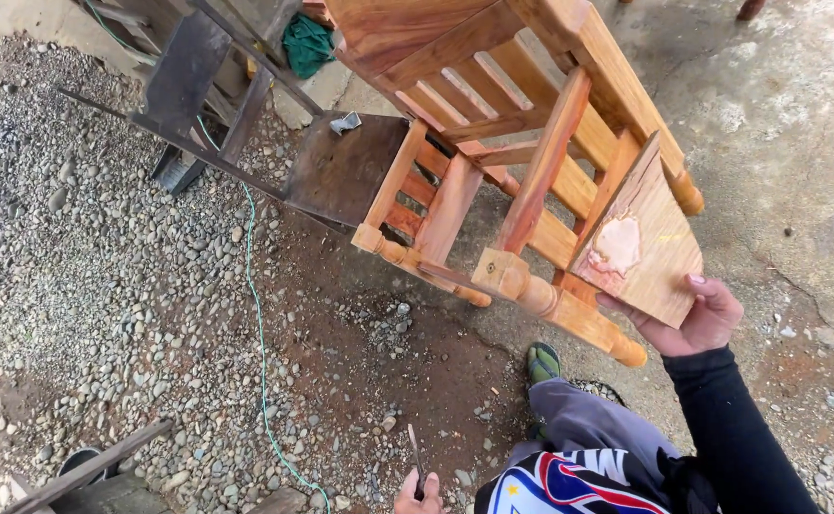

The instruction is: The person uses a chisel to scrape and shape the wooden frame of a chair, focusing on the joints and legs. They hold a small piece of wood with a yellow substance in their other hand while working on the chair's structure.

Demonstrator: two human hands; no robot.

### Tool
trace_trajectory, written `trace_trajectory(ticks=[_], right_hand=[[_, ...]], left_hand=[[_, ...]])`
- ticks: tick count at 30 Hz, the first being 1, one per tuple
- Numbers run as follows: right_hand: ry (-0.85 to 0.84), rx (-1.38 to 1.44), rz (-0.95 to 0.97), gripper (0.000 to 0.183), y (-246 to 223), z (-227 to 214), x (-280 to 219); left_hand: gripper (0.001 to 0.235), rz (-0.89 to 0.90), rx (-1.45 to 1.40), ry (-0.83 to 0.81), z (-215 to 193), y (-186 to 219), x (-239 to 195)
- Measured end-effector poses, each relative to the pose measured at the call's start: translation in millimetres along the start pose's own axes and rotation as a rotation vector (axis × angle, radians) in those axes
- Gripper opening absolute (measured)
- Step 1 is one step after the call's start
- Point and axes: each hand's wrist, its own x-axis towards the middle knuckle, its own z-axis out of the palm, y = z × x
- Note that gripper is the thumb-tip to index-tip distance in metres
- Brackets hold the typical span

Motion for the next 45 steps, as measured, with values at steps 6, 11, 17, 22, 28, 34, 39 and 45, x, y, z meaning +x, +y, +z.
trace_trajectory(ticks=[6,11,17,22,28,34,39,45], right_hand=[[0.058,-0.017,-0.044,0.097,-6,2,44],[0.122,-0.043,-0.038,0.095,-4,5,64],[0.155,-0.063,-0.040,0.095,5,14,79],[0.246,-0.086,-0.076,0.095,24,26,89],[0.309,-0.056,-0.147,0.094,77,34,107],[0.403,0.046,-0.210,0.087,152,43,134],[0.492,0.053,-0.258,0.082,200,60,142],[0.591,0.046,-0.280,0.082,221,68,144]], left_hand=[[0.040,-0.045,-0.092,0.059,32,68,52],[0.046,-0.019,-0.049,0.051,43,101,68],[0.041,0.038,-0.026,0.059,56,102,113],[0.031,0.212,0.077,0.015,64,168,146],[0.034,-0.047,-0.025,-0.157,45,236,224],[0.028,0.086,0.057,-0.217,0,253,338],[0.028,0.081,0.130,-0.255,-20,311,419],[0.026,0.342,0.202,-0.388,14,400,455]])
